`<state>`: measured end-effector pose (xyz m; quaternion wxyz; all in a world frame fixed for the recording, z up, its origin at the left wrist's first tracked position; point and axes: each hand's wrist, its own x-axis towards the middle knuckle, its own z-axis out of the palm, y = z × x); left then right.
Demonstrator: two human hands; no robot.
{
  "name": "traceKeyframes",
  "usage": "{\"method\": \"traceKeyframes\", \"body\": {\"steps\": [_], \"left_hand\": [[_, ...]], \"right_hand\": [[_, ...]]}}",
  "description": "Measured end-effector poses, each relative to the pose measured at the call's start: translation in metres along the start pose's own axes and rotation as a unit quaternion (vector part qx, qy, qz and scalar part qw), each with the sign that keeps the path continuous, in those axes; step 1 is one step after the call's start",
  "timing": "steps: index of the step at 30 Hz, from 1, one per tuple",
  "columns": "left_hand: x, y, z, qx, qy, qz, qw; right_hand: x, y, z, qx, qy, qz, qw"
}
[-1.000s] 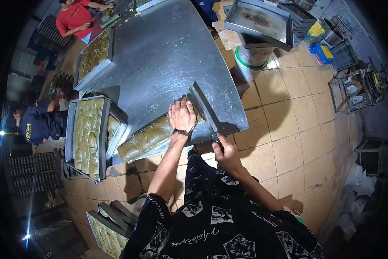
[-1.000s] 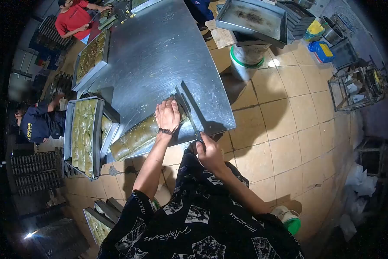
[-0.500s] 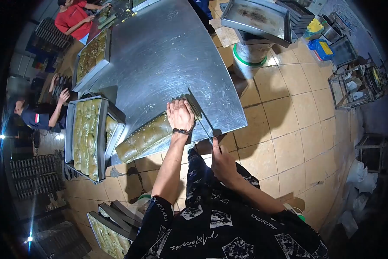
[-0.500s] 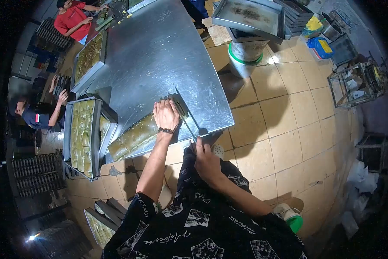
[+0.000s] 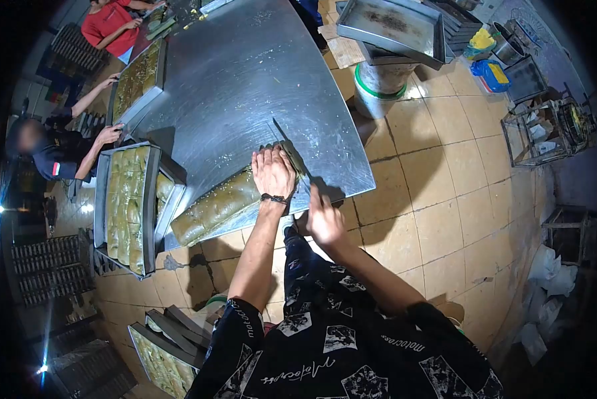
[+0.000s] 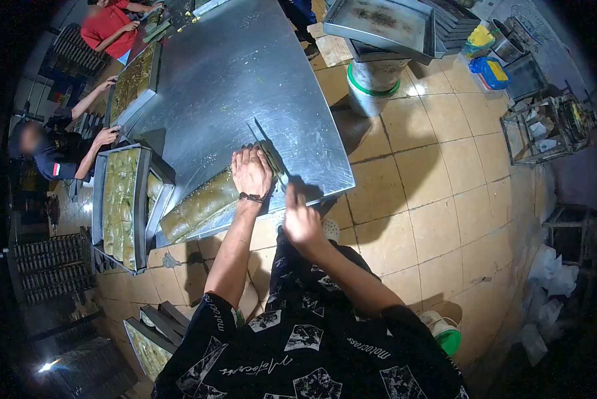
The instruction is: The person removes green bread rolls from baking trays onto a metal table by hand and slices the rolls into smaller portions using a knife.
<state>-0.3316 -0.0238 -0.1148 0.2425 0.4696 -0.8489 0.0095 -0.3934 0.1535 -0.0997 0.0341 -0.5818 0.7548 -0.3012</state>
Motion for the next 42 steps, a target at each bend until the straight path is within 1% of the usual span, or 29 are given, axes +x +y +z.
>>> {"method": "traceKeyframes", "body": {"steps": [1, 2, 4, 5, 6, 8, 9, 10, 11, 12, 13, 15, 16, 19, 20, 21, 23, 26, 27, 29, 30, 31, 33, 34, 36, 37, 40, 41, 42], "left_hand": [[-0.001, 0.0, 0.0, 0.005, -0.004, 0.002, 1.0], [0.001, -0.001, -0.001, 0.01, -0.007, 0.007, 1.0], [0.003, -0.002, -0.003, 0.011, -0.019, 0.01, 1.0], [0.004, -0.001, -0.002, 0.008, -0.01, 0.011, 1.0], [0.004, -0.001, -0.001, 0.006, -0.001, 0.012, 1.0], [-0.001, 0.0, -0.001, 0.007, 0.006, 0.019, 1.0], [0.0, 0.002, -0.002, 0.007, -0.01, 0.016, 1.0], [-0.001, 0.003, -0.005, 0.008, -0.026, 0.012, 1.0], [0.0, 0.003, -0.007, 0.011, -0.041, 0.007, 0.999], [0.0, 0.001, -0.004, 0.004, -0.019, 0.012, 1.0], [0.0, 0.0, -0.004, 0.009, -0.022, 0.012, 1.0], [0.001, 0.0, -0.002, 0.018, -0.025, 0.007, 1.0], [0.001, 0.003, -0.005, 0.001, -0.01, 0.016, 1.0], [-0.003, 0.002, -0.003, 0.012, -0.019, 0.017, 1.0], [-0.002, 0.003, -0.006, 0.01, -0.035, 0.016, 0.999], [-0.004, 0.003, -0.007, 0.011, -0.039, 0.013, 0.999], [0.0, 0.003, -0.008, 0.013, -0.044, 0.009, 0.999], [-0.001, 0.003, -0.002, 0.015, 0.0, 0.021, 1.0], [-0.003, 0.004, -0.003, 0.014, 0.008, 0.026, 1.0], [-0.003, 0.005, -0.001, 0.02, -0.012, 0.017, 1.0], [-0.003, 0.007, -0.005, 0.018, -0.025, 0.011, 0.999], [-0.001, 0.007, -0.008, 0.018, -0.037, 0.006, 0.999], [-0.002, 0.002, -0.002, 0.02, -0.016, 0.015, 1.0], [-0.003, 0.003, -0.001, 0.017, 0.002, 0.021, 1.0], [-0.001, 0.004, -0.001, 0.012, 0.038, 0.035, 0.999], [-0.003, 0.005, -0.002, 0.008, 0.022, 0.028, 0.999], [-0.002, 0.005, -0.005, 0.01, -0.018, 0.01, 1.0], [-0.002, 0.002, -0.005, 0.01, -0.009, 0.016, 1.0], [-0.001, 0.001, -0.002, 0.008, 0.0, 0.021, 1.0]], "right_hand": [[0.017, -0.011, -0.015, 0.03, -0.131, 0.103, 0.986], [0.001, -0.012, -0.019, 0.021, -0.033, 0.034, 0.999], [-0.037, -0.005, -0.018, 0.071, -0.08, 0.08, 0.991], [-0.054, 0.002, -0.016, 0.095, -0.103, 0.101, 0.985], [-0.07, 0.008, -0.014, 0.094, -0.078, 0.081, 0.989], [-0.061, 0.015, 0.018, 0.036, -0.007, 0.016, 0.999], [-0.047, 0.018, 0.03, 0.004, 0.029, -0.015, 0.999], [-0.018, 0.006, 0.008, 0.02, -0.002, -0.002, 1.0], [0.003, -0.001, 0.002, 0.005, -0.079, 0.063, 0.995], [-0.01, 0.007, 0.012, 0.002, -0.002, 0.006, 1.0], [-0.031, 0.015, 0.02, -0.002, 0.073, -0.051, 0.996], [-0.063, 0.006, -0.01, 0.068, 0.003, 0.043, 0.997], [-0.069, 0.003, -0.019, 0.101, -0.033, 0.088, 0.99], [-0.042, 0.015, 0.019, 0.034, -0.029, 0.036, 0.998], [-0.023, 0.016, 0.017, -0.01, 0.137, -0.081, 0.987], [-0.006, 0.01, 0.012, 0.025, -0.07, 0.056, 0.996], [-0.039, 0.018, 0.018, 0.033, 0.011, 0.006, 0.999], [-0.069, 0.008, -0.021, 0.067, -0.056, 0.083, 0.993], [-0.064, 0.008, -0.013, 0.064, -0.042, 0.069, 0.995], [-0.036, 0.012, 0.012, 0.054, -0.013, 0.043, 0.998], [-0.024, 0.014, 0.019, 0.033, 0.01, 0.01, 0.999], [-0.028, 0.013, 0.018, 0.04, -0.002, 0.026, 0.999], [-0.046, 0.014, 0.011, 0.05, -0.026, 0.055, 0.997], [-0.063, 0.01, -0.013, 0.117, -0.064, 0.104, 0.986], [-0.063, 0.009, -0.019, 0.112, -0.088, 0.125, 0.982], [-0.066, 0.008, -0.02, 0.11, -0.1, 0.141, 0.979], [-0.041, 0.017, 0.0, 0.089, -0.105, 0.119, 0.983], [-0.037, 0.015, 0.003, 0.085, -0.102, 0.108, 0.985], [-0.042, 0.005, -0.024, 0.101, -0.091, 0.106, 0.985]]}}
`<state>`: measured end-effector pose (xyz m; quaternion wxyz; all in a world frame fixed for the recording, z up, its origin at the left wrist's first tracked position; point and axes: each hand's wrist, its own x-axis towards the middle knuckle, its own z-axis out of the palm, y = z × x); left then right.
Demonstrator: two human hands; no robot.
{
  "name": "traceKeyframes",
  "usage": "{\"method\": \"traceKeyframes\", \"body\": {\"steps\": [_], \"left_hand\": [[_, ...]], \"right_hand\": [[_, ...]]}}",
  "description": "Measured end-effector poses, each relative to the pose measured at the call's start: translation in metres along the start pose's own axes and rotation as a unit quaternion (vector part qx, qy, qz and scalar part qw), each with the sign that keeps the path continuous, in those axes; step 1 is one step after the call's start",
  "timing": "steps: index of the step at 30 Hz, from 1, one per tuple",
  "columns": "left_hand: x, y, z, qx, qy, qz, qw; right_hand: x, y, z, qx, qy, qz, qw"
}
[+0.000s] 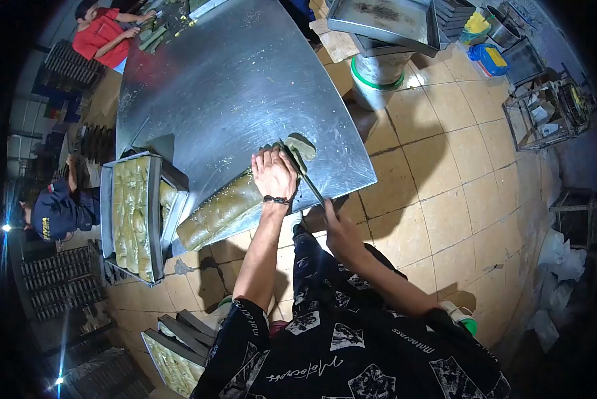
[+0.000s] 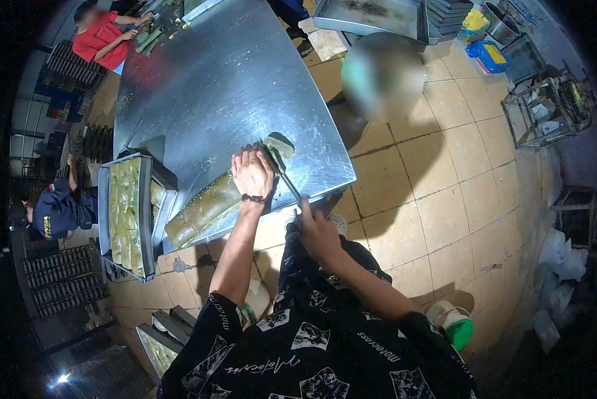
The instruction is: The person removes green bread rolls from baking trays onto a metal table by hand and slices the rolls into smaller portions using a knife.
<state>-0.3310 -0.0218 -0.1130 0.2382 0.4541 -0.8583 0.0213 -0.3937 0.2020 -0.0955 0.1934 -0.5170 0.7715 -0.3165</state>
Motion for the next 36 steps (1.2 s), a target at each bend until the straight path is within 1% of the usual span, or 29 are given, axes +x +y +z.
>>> {"method": "traceKeyframes", "body": {"steps": [2, 3, 4, 5, 6, 7, 8, 11, 12, 15, 18, 19, 21, 22, 23, 24, 25, 26, 27, 28, 29, 30, 31, 32, 33, 34, 35, 36], "left_hand": [[0.0, 0.001, 0.001, -0.005, 0.005, -0.005, 1.0], [0.002, 0.001, 0.001, -0.007, 0.009, -0.009, 1.0], [0.001, 0.001, 0.001, -0.008, 0.008, -0.009, 1.0], [0.0, 0.002, 0.001, -0.01, 0.006, -0.007, 1.0], [0.001, 0.005, -0.005, -0.018, -0.022, -0.025, 0.999], [0.0, 0.005, -0.002, -0.015, -0.02, -0.025, 0.999], [-0.001, 0.003, 0.001, -0.01, -0.019, -0.024, 0.999], [0.002, 0.0, 0.001, -0.009, -0.01, -0.023, 1.0], [0.003, -0.001, 0.003, -0.004, -0.002, -0.02, 1.0], [0.0, -0.002, 0.003, -0.005, -0.006, -0.022, 1.0], [0.003, 0.0, -0.001, -0.018, -0.019, -0.028, 0.999], [0.004, -0.003, -0.002, -0.02, -0.025, -0.03, 0.999], [0.006, -0.005, -0.007, -0.057, -0.029, -0.029, 0.998], [0.006, -0.007, -0.012, -0.083, -0.024, -0.021, 0.996], [0.006, -0.011, -0.019, -0.109, -0.02, -0.011, 0.994], [0.008, -0.016, -0.034, -0.151, -0.032, -0.012, 0.988], [0.01, -0.025, -0.048, -0.13, -0.036, -0.001, 0.991], [0.009, -0.039, -0.059, -0.139, -0.058, -0.022, 0.988], [0.006, -0.057, -0.07, -0.146, -0.078, -0.044, 0.985], [0.003, -0.077, -0.083, -0.145, -0.074, -0.048, 0.986], [-0.003, -0.099, -0.093, -0.099, -0.081, -0.062, 0.99], [-0.011, -0.12, -0.105, -0.075, -0.081, -0.082, 0.991], [-0.02, -0.141, -0.117, -0.051, -0.078, -0.103, 0.99], [-0.031, -0.16, -0.129, -0.038, -0.065, -0.124, 0.989], [-0.044, -0.175, -0.141, -0.027, -0.053, -0.145, 0.988], [-0.055, -0.184, -0.154, -0.011, -0.064, -0.187, 0.98], [-0.069, -0.197, -0.16, -0.003, -0.064, -0.204, 0.977], [-0.082, -0.205, -0.161, 0.001, -0.049, -0.224, 0.973]], "right_hand": [[-0.048, 0.016, -0.005, -0.025, -0.064, 0.041, 0.997], [-0.055, 0.017, -0.011, -0.037, -0.095, 0.061, 0.993], [-0.055, 0.017, -0.009, -0.028, -0.089, 0.069, 0.993], [-0.047, 0.018, -0.002, -0.026, -0.078, 0.053, 0.995], [-0.032, 0.018, 0.004, -0.026, -0.066, 0.037, 0.997], [-0.023, 0.018, 0.006, -0.026, -0.056, 0.018, 0.998], [-0.022, 0.016, 0.004, -0.038, -0.059, 0.028, 0.997], [-0.077, 0.025, -0.019, -0.034, -0.118, 0.07, 0.99], [-0.088, 0.022, -0.035, 0.003, -0.096, 0.045, 0.994], [-0.081, 0.028, -0.025, -0.008, -0.121, 0.069, 0.99], [-0.064, 0.017, -0.026, -0.017, -0.09, 0.08, 0.993], [-0.071, 0.017, -0.029, -0.012, -0.073, 0.073, 0.995], [-0.097, 0.022, -0.049, -0.008, -0.043, 0.058, 0.997], [-0.1, 0.021, -0.056, -0.007, -0.074, 0.103, 0.992], [-0.093, 0.02, -0.054, 0.016, -0.035, 0.088, 0.995], [-0.069, 0.009, -0.055, 0.039, 0.005, 0.073, 0.997], [-0.04, -0.001, -0.051, 0.062, 0.044, 0.055, 0.996], [-0.005, -0.009, -0.043, 0.073, 0.081, 0.026, 0.994], [0.029, 0.003, -0.024, 0.022, 0.106, 0.001, 0.994], [0.063, 0.012, -0.004, -0.027, 0.131, -0.028, 0.991], [0.093, 0.001, -0.005, 0.016, 0.124, -0.037, 0.992], [0.12, -0.005, -0.005, -0.005, 0.072, -0.002, 0.997], [0.144, 0.0, 0.001, -0.082, 0.029, 0.0, 0.996], [0.164, 0.003, 0.003, -0.102, 0.013, -0.025, 0.994], [0.183, 0.003, 0.004, -0.124, -0.002, -0.049, 0.991], [0.203, 0.005, 0.006, -0.123, -0.005, -0.067, 0.99], [0.224, 0.005, 0.012, -0.122, -0.006, -0.084, 0.989], [0.244, 0.0, 0.02, -0.13, 0.012, -0.086, 0.988]]}}
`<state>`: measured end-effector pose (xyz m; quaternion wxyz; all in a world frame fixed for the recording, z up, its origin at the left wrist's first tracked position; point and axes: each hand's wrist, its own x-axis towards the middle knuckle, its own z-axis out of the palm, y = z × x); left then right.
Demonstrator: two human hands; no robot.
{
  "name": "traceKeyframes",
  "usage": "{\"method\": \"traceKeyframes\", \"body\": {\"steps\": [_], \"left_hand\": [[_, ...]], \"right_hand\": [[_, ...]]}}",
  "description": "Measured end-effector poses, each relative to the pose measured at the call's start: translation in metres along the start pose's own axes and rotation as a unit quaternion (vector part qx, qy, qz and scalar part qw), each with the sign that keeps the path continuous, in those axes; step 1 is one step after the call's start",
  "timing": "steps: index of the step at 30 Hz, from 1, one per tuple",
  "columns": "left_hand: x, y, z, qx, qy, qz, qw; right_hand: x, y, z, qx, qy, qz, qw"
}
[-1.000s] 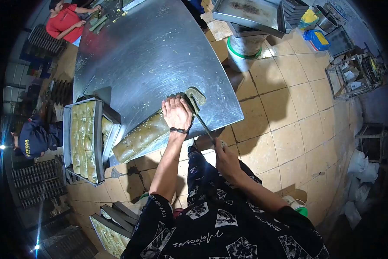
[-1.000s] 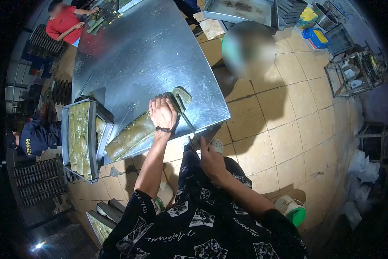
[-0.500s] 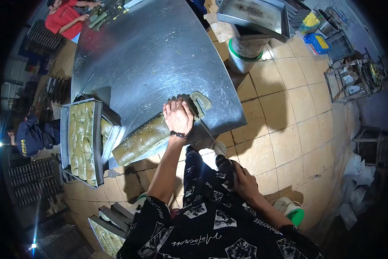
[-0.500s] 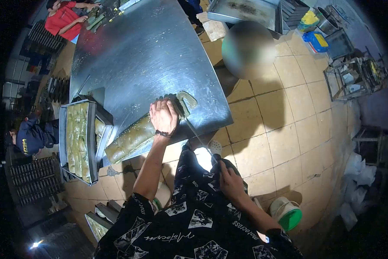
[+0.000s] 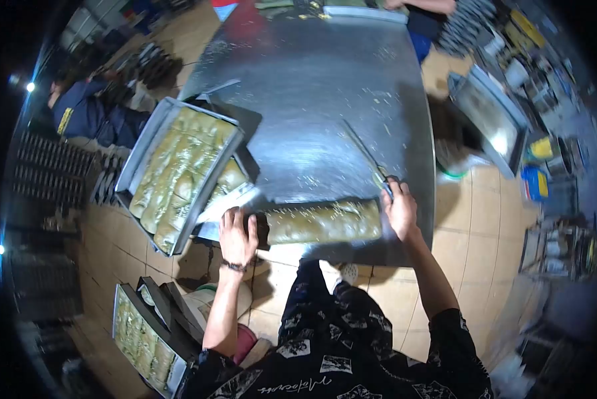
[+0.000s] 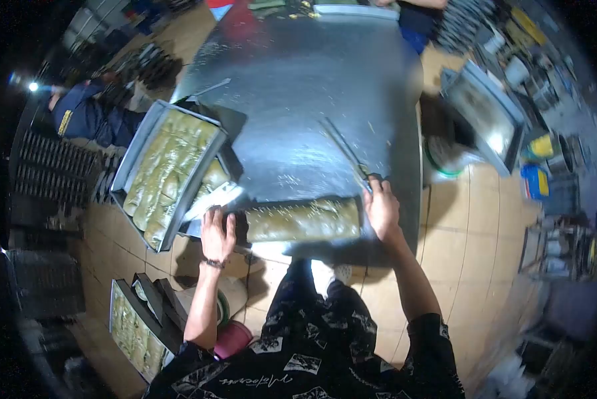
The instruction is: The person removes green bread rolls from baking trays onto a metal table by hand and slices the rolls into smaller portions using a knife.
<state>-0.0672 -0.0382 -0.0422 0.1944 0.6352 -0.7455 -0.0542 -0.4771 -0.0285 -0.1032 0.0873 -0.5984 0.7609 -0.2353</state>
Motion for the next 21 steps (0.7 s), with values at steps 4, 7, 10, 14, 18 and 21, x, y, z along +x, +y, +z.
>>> {"method": "traceKeyframes", "body": {"steps": [4, 7, 10, 14, 18, 21], "left_hand": [[-0.017, -0.031, 0.007, -0.042, 0.023, -0.061, 0.997], [-0.011, -0.037, 0.011, -0.077, 0.012, -0.125, 0.989], [0.002, -0.04, 0.011, -0.137, -0.012, -0.166, 0.977], [0.003, -0.051, 0.014, -0.178, -0.016, -0.166, 0.97], [-0.001, -0.06, 0.015, -0.231, -0.018, -0.169, 0.958], [-0.01, -0.054, 0.009, -0.223, -0.009, -0.184, 0.957]], "right_hand": [[0.105, -0.009, 0.041, 0.044, -0.038, -0.03, 0.998], [0.178, -0.052, 0.039, 0.13, -0.055, -0.014, 0.99], [0.216, -0.08, 0.047, 0.221, 0.142, -0.058, 0.963], [0.164, -0.072, 0.009, 0.189, 0.033, 0.034, 0.981], [-0.007, -0.058, -0.055, 0.098, -0.001, 0.122, 0.988], [-0.117, -0.036, -0.03, 0.249, -0.03, 0.286, 0.925]]}}
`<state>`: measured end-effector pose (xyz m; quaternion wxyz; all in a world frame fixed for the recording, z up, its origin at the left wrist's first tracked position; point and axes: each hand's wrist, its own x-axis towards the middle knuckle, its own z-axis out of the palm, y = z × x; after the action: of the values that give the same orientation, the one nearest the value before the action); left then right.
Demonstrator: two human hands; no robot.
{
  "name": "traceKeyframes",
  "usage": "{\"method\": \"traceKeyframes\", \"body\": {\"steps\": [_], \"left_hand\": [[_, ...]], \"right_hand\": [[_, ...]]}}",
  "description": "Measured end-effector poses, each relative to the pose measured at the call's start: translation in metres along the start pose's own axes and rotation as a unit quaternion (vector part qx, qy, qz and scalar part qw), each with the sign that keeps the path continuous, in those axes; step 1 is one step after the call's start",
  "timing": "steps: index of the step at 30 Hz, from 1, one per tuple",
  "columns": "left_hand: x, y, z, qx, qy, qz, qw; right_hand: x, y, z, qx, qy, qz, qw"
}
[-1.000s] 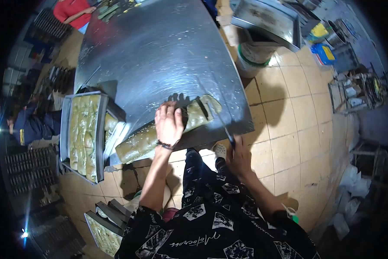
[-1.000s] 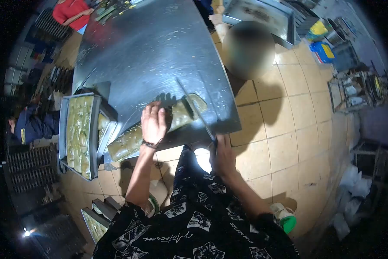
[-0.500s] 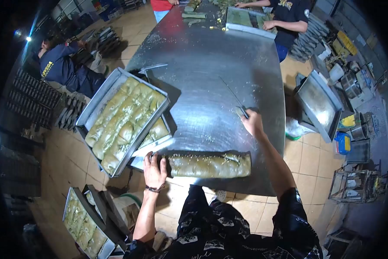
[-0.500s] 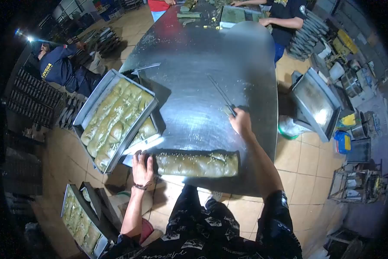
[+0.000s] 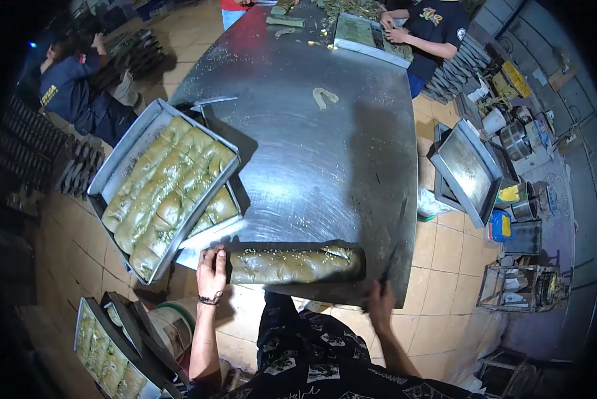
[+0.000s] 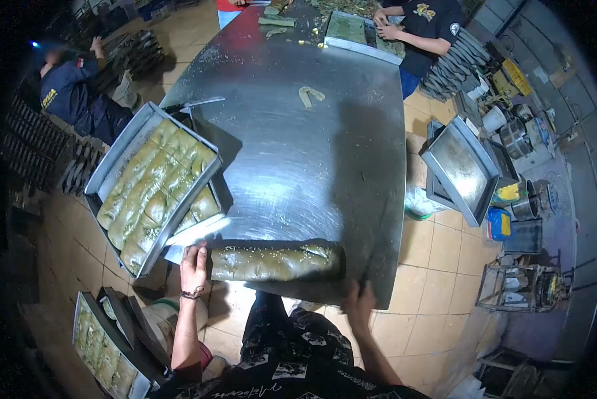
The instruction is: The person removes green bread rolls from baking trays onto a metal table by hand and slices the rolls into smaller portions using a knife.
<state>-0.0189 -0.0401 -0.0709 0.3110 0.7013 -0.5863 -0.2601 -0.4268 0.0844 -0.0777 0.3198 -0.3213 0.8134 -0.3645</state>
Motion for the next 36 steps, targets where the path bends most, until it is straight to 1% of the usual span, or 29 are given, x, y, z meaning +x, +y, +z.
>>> {"method": "traceKeyframes", "body": {"steps": [2, 3, 4, 5, 6, 7, 8, 9, 10, 11, 12, 13, 14, 16, 17, 18, 20, 21, 22, 24, 26, 27, 28, 30, 31, 32, 33, 34, 36], "left_hand": [[-0.014, 0.0, 0.001, 0.004, 0.015, -0.005, 1.0], [-0.023, 0.001, 0.0, 0.028, 0.017, -0.027, 0.999], [-0.037, 0.003, -0.001, 0.054, 0.016, -0.048, 0.997], [-0.053, 0.007, 0.001, 0.055, 0.011, -0.055, 0.997], [-0.074, 0.014, 0.007, 0.055, 0.006, -0.06, 0.997], [-0.095, 0.023, 0.015, 0.053, 0.004, -0.065, 0.996], [-0.116, 0.036, 0.026, 0.047, -0.066, -0.163, 0.983], [-0.131, 0.071, 0.03, 0.058, -0.146, -0.208, 0.965], [-0.153, 0.065, 0.06, 0.064, -0.173, -0.102, 0.978], [-0.175, 0.059, 0.09, 0.067, -0.192, 0.006, 0.979], [-0.176, 0.095, 0.093, -0.012, -0.242, -0.057, 0.969], [-0.19, 0.074, 0.143, -0.212, -0.306, -0.058, 0.926], [-0.19, 0.086, 0.164, -0.227, -0.334, -0.001, 0.915], [-0.187, 0.113, 0.204, -0.266, -0.386, 0.109, 0.877], [-0.177, 0.132, 0.214, -0.254, -0.373, 0.123, 0.884], [-0.162, 0.14, 0.23, -0.259, -0.431, 0.096, 0.859], [-0.143, 0.176, 0.213, -0.137, -0.429, 0.07, 0.89], [-0.14, 0.172, 0.218, -0.151, -0.386, 0.094, 0.905], [-0.137, 0.167, 0.222, -0.166, -0.349, 0.118, 0.915], [-0.127, 0.17, 0.21, -0.063, -0.234, 0.182, 0.953], [-0.111, 0.2, 0.2, -0.047, -0.099, 0.309, 0.945], [-0.102, 0.212, 0.206, -0.014, -0.09, 0.354, 0.931], [-0.095, 0.224, 0.215, 0.022, -0.076, 0.398, 0.914], [-0.085, 0.233, 0.254, 0.043, -0.079, 0.468, 0.879], [-0.082, 0.236, 0.273, 0.089, -0.092, 0.489, 0.863], [-0.082, 0.237, 0.288, 0.119, -0.111, 0.484, 0.86], [-0.084, 0.244, 0.295, 0.145, -0.124, 0.459, 0.867], [-0.087, 0.248, 0.301, 0.172, -0.137, 0.434, 0.874], [-0.088, 0.249, 0.303, 0.153, -0.131, 0.413, 0.888]], "right_hand": [[-0.015, -0.034, 0.022, 0.043, -0.04, 0.009, 0.998], [0.011, -0.02, 0.038, -0.003, -0.006, -0.113, 0.994], [0.037, -0.008, 0.054, -0.056, 0.043, -0.229, 0.971], [0.045, -0.045, 0.06, 0.2, -0.063, -0.035, 0.977], [0.063, -0.072, 0.064, 0.233, -0.084, -0.001, 0.969], [0.093, -0.08, 0.072, 0.169, -0.11, -0.048, 0.978], [0.117, -0.089, 0.086, 0.172, -0.129, -0.057, 0.975], [0.139, -0.097, 0.103, 0.174, -0.153, -0.067, 0.97], [0.162, -0.098, 0.117, 0.145, -0.191, -0.11, 0.965], [0.169, -0.11, 0.128, 0.118, -0.194, -0.179, 0.957], [0.177, -0.126, 0.132, 0.03, -0.269, -0.169, 0.948], [0.168, -0.145, 0.135, -0.019, -0.282, -0.204, 0.937], [0.155, -0.162, 0.138, -0.066, -0.291, -0.239, 0.924], [0.138, -0.173, 0.144, -0.071, -0.358, -0.243, 0.899], [0.137, -0.17, 0.148, -0.083, -0.389, -0.245, 0.884], [0.132, -0.161, 0.149, -0.063, -0.362, -0.274, 0.889], [0.112, -0.155, 0.115, -0.035, -0.307, -0.311, 0.899], [0.095, -0.157, 0.084, -0.054, -0.257, -0.296, 0.918], [0.086, -0.138, 0.062, -0.039, -0.159, -0.358, 0.919], [0.048, -0.104, 0.003, -0.1, 0.027, -0.309, 0.945], [0.008, -0.059, -0.047, -0.052, 0.155, -0.293, 0.942], [-0.009, -0.03, -0.064, -0.035, 0.124, -0.226, 0.966], [-0.028, -0.007, -0.072, -0.044, 0.133, -0.193, 0.971], [-0.066, 0.025, -0.077, -0.054, 0.141, -0.13, 0.98], [-0.079, 0.031, -0.075, -0.034, 0.131, -0.124, 0.983], [-0.089, 0.032, -0.071, -0.014, 0.121, -0.119, 0.985], [-0.093, 0.033, -0.068, 0.006, 0.11, -0.117, 0.987], [-0.092, 0.037, -0.062, -0.005, 0.113, -0.129, 0.985], [-0.087, 0.043, -0.048, -0.025, 0.12, -0.15, 0.981]]}}
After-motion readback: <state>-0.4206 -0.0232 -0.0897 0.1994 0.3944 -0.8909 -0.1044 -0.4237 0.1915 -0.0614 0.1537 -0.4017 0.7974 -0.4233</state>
